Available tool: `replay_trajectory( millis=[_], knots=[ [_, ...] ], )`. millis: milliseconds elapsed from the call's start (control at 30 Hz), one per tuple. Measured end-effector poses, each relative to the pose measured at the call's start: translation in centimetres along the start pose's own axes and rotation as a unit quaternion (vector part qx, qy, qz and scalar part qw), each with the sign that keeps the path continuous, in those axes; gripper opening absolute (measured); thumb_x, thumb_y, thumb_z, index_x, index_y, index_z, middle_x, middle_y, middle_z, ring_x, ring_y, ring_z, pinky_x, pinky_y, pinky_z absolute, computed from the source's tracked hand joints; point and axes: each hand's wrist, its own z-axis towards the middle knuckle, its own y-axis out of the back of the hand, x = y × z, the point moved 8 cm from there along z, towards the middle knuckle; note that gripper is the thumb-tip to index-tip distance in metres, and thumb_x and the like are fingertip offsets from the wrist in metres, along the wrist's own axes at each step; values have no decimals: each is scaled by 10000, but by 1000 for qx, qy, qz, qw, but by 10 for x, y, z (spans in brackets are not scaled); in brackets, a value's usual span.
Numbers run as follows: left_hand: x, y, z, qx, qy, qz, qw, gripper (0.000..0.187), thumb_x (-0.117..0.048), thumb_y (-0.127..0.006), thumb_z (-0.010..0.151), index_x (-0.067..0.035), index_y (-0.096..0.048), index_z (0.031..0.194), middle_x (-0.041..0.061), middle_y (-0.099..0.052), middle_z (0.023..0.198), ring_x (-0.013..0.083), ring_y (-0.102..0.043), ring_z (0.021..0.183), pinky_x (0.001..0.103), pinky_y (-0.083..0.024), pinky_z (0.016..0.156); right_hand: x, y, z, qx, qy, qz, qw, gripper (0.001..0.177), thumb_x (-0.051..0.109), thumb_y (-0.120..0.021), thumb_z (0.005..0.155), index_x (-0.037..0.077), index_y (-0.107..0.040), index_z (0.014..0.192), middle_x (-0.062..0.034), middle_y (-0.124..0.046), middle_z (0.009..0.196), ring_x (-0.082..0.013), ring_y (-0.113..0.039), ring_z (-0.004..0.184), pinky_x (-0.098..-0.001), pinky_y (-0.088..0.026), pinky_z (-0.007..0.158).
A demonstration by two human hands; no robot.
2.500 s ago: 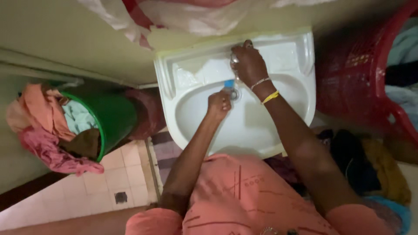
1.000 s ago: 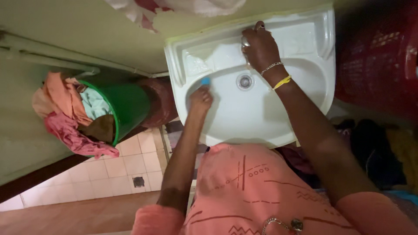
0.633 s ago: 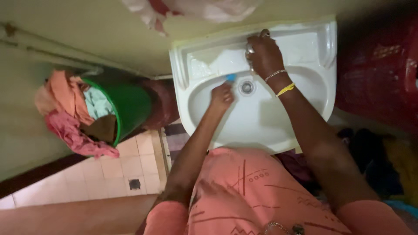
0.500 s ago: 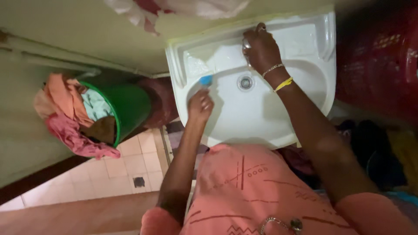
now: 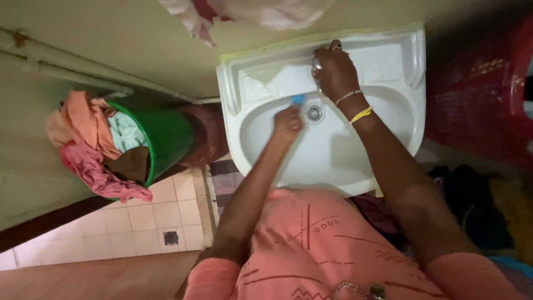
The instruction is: The person cleans a white bathroom sink using a blue sponge, scrubbing the basin and the area around the faucet before rinsing it with water.
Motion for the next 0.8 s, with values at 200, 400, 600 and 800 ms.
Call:
replay_trajectory(
  millis=[200, 400, 600, 800],
  knots=[
    [-78, 57, -77, -152, -56, 98, 982, 245, -91, -546, 1004, -137, -491, 771, -57, -354, 597, 82, -306, 408, 253, -223, 343, -5, -3, -4, -6, 5, 13, 1000, 361, 42, -816, 760, 47, -700, 1102, -235, -620, 1163, -443, -648, 962, -507, -547, 834],
    [28, -13, 21, -138, 25, 128, 982, 192, -174, -502, 971, -96, -523, 797, 32, -507, 641, 139, -397, 430, 275, -262, 359, 5, 1, -3, -8, 58, -15, 998, 357, 41, -817, 771, 48, -696, 1107, -206, -639, 1102, -440, -668, 1021, -510, -554, 850],
    [-16, 39, -25, -141, -54, -36, 988, 171, -189, -540, 968, -144, -541, 803, -56, -386, 583, 85, -360, 430, 231, -268, 354, 3, 3, -2, 3, 26, -2, 1000, 405, 27, -832, 759, 28, -701, 1143, -266, -622, 1144, -458, -668, 947, -509, -560, 804],
    [-78, 95, -153, -206, -152, -155, 954, 292, -95, -540, 1013, -157, -441, 744, -56, -330, 574, 86, -327, 454, 228, -315, 421, 0, 0, -2, 2, 10, 5, 1000, 399, 16, -833, 767, 34, -711, 1147, -253, -621, 1176, -434, -674, 949, -487, -567, 821]
  ],
)
